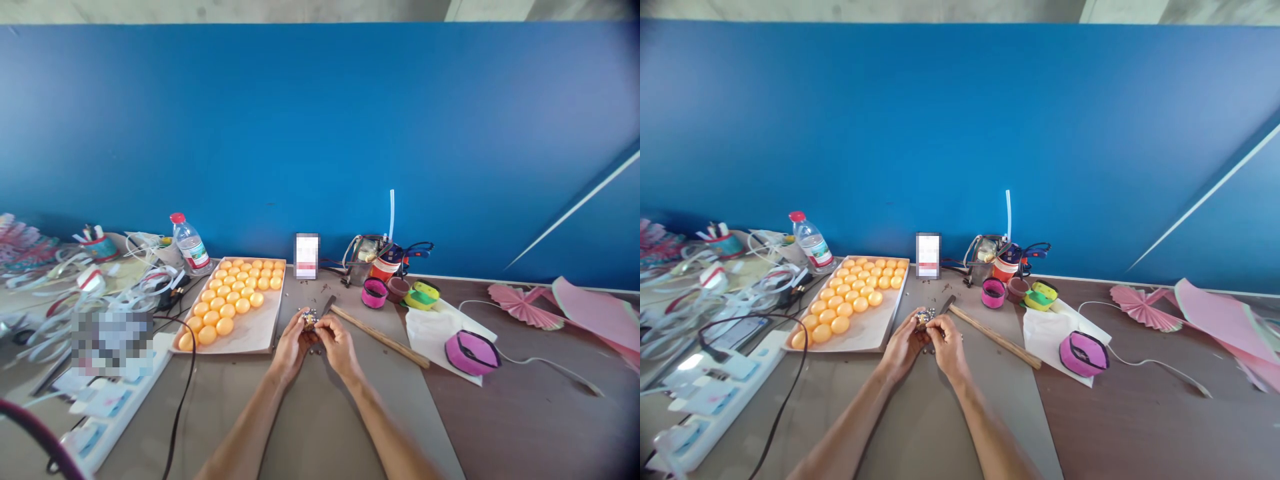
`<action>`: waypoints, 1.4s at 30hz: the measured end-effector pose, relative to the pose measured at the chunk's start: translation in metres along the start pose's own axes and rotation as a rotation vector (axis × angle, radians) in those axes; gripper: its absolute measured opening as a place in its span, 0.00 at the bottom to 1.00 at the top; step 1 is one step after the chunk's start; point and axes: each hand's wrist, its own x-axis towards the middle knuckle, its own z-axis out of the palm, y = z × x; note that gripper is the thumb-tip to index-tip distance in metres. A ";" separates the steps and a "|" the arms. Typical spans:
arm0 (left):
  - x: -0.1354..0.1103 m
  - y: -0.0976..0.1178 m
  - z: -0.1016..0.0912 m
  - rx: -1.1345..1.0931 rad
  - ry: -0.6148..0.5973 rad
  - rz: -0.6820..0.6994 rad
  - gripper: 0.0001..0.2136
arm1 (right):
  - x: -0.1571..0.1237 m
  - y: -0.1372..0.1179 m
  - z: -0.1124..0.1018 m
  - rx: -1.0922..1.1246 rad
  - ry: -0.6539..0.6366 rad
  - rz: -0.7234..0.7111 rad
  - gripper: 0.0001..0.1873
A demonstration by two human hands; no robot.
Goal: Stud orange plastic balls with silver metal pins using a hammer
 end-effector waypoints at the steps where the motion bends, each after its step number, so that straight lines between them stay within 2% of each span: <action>1: -0.001 0.000 0.001 0.005 0.002 0.002 0.22 | 0.000 0.000 0.001 -0.007 -0.003 -0.001 0.04; 6: -0.004 -0.001 0.005 0.052 -0.034 -0.011 0.21 | -0.001 0.001 0.001 0.032 0.000 0.095 0.03; 9: -0.004 -0.001 0.004 0.064 -0.057 -0.024 0.21 | -0.001 0.002 0.000 0.090 -0.030 0.185 0.05; 14: -0.003 -0.001 0.001 0.034 -0.077 -0.027 0.21 | 0.001 0.005 -0.003 0.199 -0.090 0.256 0.08; 31: -0.003 -0.011 -0.004 0.266 -0.047 0.031 0.23 | 0.004 0.001 -0.011 0.387 -0.202 0.461 0.10; 36: -0.003 -0.013 -0.005 0.284 -0.010 0.038 0.24 | 0.003 0.003 -0.009 0.314 -0.170 0.443 0.10; 42: -0.002 -0.015 -0.004 0.320 0.001 0.032 0.23 | 0.000 0.007 -0.002 0.279 -0.038 0.429 0.10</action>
